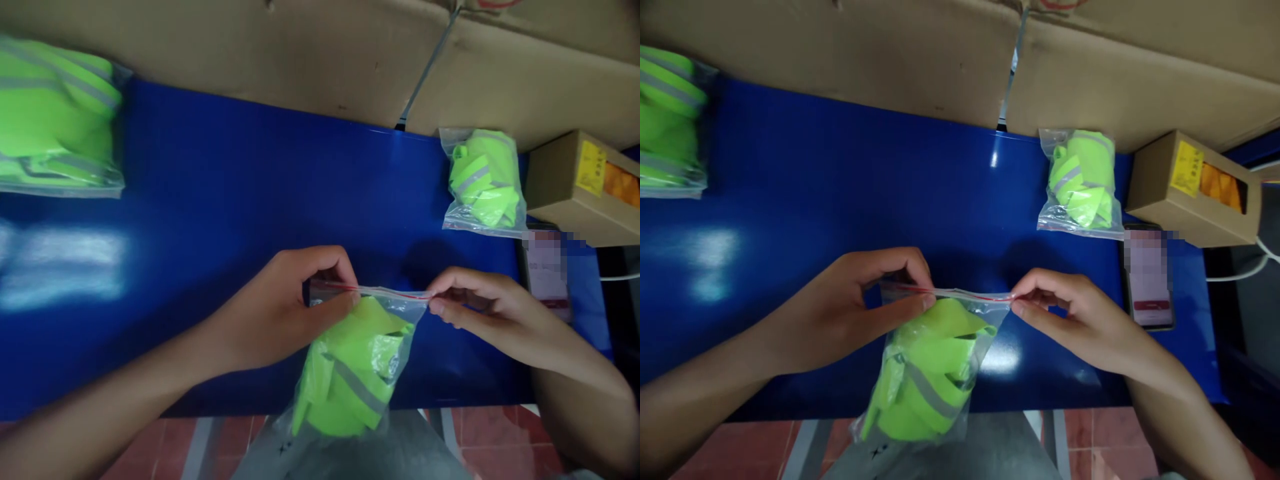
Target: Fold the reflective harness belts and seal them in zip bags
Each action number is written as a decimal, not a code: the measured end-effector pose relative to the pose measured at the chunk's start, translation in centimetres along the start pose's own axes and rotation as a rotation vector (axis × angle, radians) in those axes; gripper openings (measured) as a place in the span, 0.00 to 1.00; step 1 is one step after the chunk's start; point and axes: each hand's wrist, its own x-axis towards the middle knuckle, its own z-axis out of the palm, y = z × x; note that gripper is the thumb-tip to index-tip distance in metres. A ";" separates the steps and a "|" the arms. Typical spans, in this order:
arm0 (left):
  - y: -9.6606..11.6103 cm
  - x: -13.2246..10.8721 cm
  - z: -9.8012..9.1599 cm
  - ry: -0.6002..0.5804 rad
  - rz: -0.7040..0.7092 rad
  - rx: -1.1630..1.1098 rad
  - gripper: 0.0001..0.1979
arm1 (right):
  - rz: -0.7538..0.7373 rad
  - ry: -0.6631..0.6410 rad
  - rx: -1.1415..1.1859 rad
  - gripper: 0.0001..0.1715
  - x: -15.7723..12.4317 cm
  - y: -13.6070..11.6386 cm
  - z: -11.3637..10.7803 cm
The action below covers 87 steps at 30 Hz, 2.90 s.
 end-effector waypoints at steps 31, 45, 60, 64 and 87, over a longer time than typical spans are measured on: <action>-0.3 0.4 1.1 -0.023 -0.135 -0.093 0.08 | -0.130 0.108 0.028 0.05 0.3 -0.1 2.7; -0.3 0.5 0.9 0.003 -0.081 -0.084 0.07 | -0.018 0.102 0.104 0.08 0.8 0.1 1.7; -0.2 0.5 1.4 -0.055 -0.120 -0.105 0.08 | -0.128 0.045 0.052 0.02 0.7 0.0 2.3; -0.1 0.4 1.5 -0.057 -0.126 -0.089 0.07 | -0.127 0.033 0.099 0.03 0.5 0.0 2.5; 0.0 0.5 1.7 -0.121 -0.059 -0.044 0.09 | -0.219 0.001 0.068 0.02 0.2 -0.6 2.5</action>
